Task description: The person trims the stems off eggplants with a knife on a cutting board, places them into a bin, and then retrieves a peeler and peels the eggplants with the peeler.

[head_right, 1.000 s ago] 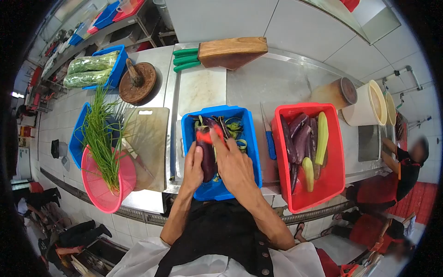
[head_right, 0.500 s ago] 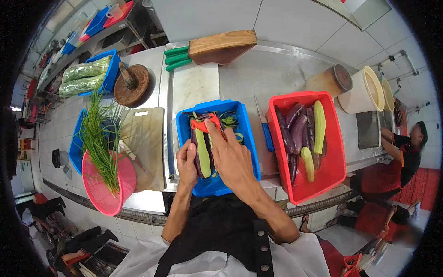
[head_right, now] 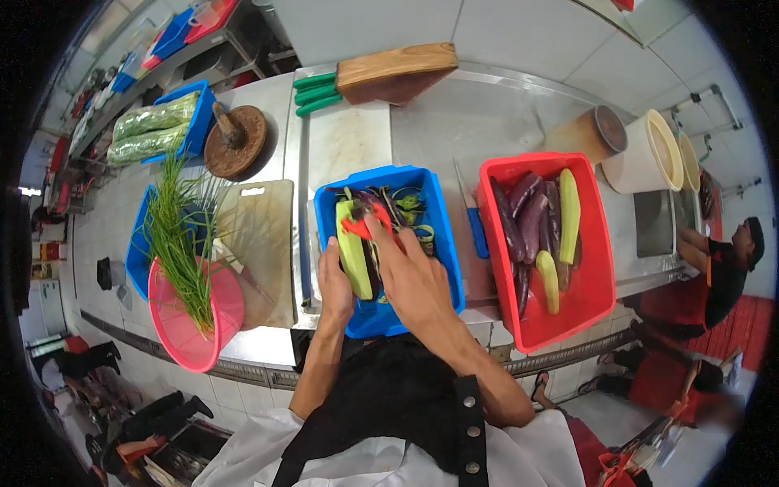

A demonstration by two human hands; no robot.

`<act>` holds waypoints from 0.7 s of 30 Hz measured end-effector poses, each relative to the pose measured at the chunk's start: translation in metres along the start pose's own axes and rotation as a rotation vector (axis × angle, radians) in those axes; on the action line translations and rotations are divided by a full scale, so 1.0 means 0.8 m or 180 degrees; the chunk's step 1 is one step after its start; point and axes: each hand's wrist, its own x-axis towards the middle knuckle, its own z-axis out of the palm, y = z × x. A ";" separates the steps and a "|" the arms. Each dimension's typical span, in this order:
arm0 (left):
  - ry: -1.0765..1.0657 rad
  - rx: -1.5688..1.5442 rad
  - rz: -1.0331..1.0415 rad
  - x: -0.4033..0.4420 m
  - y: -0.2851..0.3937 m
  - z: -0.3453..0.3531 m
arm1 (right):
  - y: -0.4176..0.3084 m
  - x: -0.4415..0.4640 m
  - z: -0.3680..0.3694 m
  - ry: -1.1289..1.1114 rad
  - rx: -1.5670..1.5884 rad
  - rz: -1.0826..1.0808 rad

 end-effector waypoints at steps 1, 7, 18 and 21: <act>-0.0034 0.0001 -0.0011 -0.007 0.012 0.006 | -0.002 0.006 -0.004 -0.0056 -0.0082 0.0130; -0.0821 0.0944 0.0259 0.000 0.015 -0.006 | 0.013 0.012 -0.003 0.0048 0.0353 0.0142; 0.0335 -0.1006 -0.0160 0.058 -0.003 -0.028 | 0.029 -0.089 0.027 -0.1003 0.0143 0.0069; -0.0338 -0.0564 -0.0301 0.025 -0.002 -0.010 | 0.018 -0.031 0.008 -0.0273 0.0423 0.0157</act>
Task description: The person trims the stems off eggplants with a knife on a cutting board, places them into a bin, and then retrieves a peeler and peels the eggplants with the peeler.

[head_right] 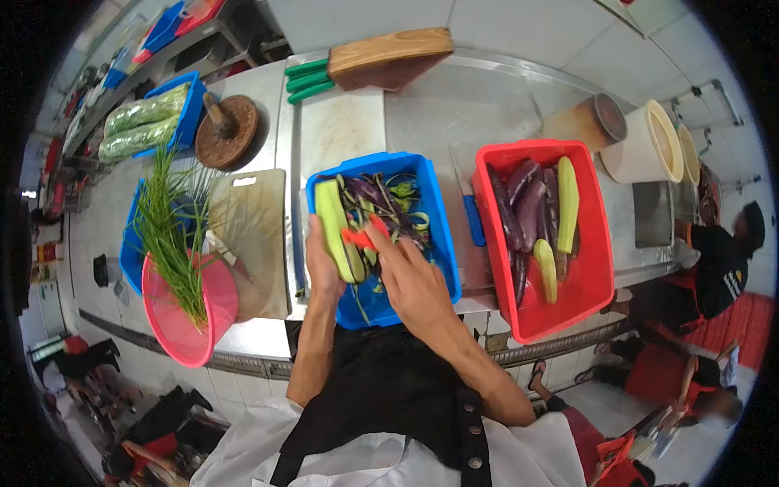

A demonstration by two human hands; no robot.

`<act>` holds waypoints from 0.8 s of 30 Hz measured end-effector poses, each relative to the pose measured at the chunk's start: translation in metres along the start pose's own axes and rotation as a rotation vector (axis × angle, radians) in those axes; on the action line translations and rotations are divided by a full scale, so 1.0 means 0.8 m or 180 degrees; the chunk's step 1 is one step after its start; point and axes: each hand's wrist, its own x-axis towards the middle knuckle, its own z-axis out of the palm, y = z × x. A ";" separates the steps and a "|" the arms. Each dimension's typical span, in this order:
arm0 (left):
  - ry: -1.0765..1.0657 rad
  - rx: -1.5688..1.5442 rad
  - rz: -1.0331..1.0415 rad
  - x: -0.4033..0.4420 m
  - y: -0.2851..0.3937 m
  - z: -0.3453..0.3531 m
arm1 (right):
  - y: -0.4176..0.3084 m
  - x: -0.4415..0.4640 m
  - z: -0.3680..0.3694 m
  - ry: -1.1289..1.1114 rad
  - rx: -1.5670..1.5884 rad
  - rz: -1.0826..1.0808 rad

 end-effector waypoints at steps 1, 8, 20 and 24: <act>-0.0235 0.0304 0.0085 -0.010 -0.001 0.009 | -0.004 0.018 -0.006 0.0255 0.0095 -0.0064; -0.0311 0.0723 0.0426 -0.012 -0.022 0.007 | 0.003 0.031 -0.009 0.0248 -0.0100 0.0223; 0.0023 0.0263 0.0239 0.015 -0.020 0.004 | 0.010 0.007 -0.011 0.0205 -0.0086 -0.0229; 0.0013 0.0249 0.0094 0.000 0.001 0.029 | 0.011 0.001 -0.001 0.0142 -0.0893 -0.0321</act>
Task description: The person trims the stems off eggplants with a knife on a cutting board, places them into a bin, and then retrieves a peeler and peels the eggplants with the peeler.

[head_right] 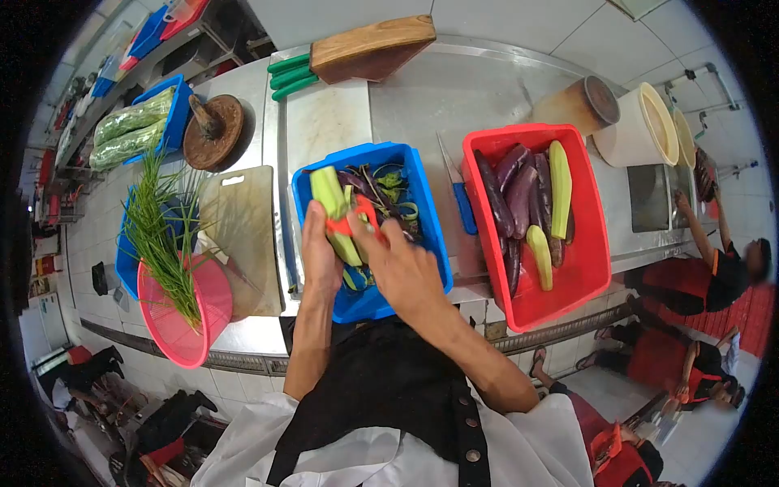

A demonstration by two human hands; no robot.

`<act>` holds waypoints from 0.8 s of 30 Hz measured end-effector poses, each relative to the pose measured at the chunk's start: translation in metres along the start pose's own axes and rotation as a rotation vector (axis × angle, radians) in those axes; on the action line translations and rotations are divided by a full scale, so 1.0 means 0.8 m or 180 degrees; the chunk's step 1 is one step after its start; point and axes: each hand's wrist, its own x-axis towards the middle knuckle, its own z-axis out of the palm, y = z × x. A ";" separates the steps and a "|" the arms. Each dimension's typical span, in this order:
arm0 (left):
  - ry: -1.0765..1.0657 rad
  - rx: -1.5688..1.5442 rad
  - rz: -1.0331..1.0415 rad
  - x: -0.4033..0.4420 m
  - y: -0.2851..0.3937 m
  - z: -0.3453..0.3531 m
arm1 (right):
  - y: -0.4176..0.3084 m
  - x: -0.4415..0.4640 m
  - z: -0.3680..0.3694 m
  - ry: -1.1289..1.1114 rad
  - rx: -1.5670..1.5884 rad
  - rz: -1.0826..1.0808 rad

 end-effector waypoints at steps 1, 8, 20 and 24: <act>0.0190 -0.0311 -0.0201 0.005 0.007 -0.002 | -0.004 -0.014 0.006 -0.0066 -0.0205 -0.0086; 0.0196 -0.0269 -0.0227 0.013 0.017 -0.016 | -0.008 -0.049 -0.010 -0.0412 0.0171 0.0389; 0.0236 0.0221 0.0190 0.005 -0.021 -0.018 | 0.005 -0.005 0.006 -0.0101 0.0839 0.0011; 0.0413 -0.0544 0.0296 0.030 0.010 -0.034 | 0.003 -0.082 0.018 -0.0992 0.0207 -0.0004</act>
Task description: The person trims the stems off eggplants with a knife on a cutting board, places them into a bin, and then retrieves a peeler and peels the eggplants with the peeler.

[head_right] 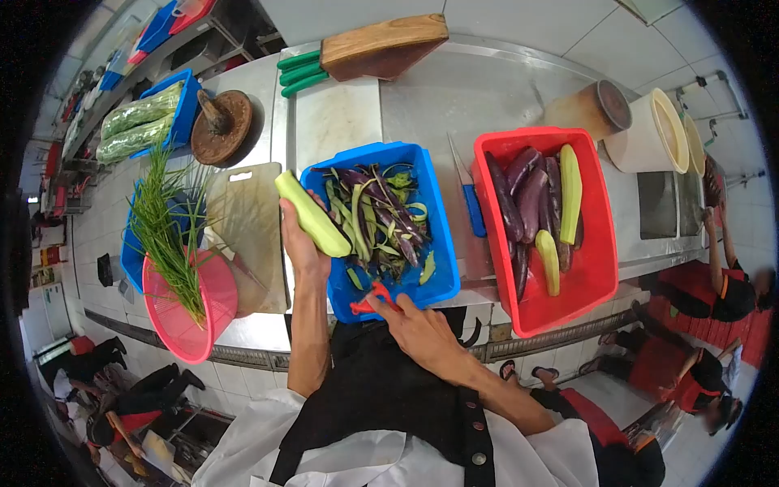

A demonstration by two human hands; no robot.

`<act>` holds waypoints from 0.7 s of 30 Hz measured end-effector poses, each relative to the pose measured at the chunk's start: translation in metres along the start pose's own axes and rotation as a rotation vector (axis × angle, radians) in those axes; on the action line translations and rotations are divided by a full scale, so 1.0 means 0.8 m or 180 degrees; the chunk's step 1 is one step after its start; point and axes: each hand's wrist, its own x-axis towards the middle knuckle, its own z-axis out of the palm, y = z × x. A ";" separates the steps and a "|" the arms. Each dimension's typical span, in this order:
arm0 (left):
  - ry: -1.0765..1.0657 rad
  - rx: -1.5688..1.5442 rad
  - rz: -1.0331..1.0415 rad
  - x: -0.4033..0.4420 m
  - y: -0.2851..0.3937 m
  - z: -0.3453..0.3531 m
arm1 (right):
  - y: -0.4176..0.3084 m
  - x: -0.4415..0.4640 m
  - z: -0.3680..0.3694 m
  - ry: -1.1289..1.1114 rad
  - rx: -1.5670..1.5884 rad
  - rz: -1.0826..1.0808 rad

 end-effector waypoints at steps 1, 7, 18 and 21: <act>0.0012 -0.0001 0.0011 -0.002 0.002 0.002 | -0.003 -0.002 -0.004 0.0081 0.0071 0.0109; -0.0728 0.0487 -0.0225 -0.047 -0.011 0.032 | -0.013 0.089 -0.069 0.1307 0.0667 0.0175; 0.0024 0.0222 0.0065 -0.013 -0.002 0.008 | -0.004 0.018 -0.027 0.0451 0.0251 0.0010; -0.0277 0.0055 0.0152 -0.011 0.002 0.013 | 0.005 -0.001 -0.017 -0.0217 -0.0243 0.0019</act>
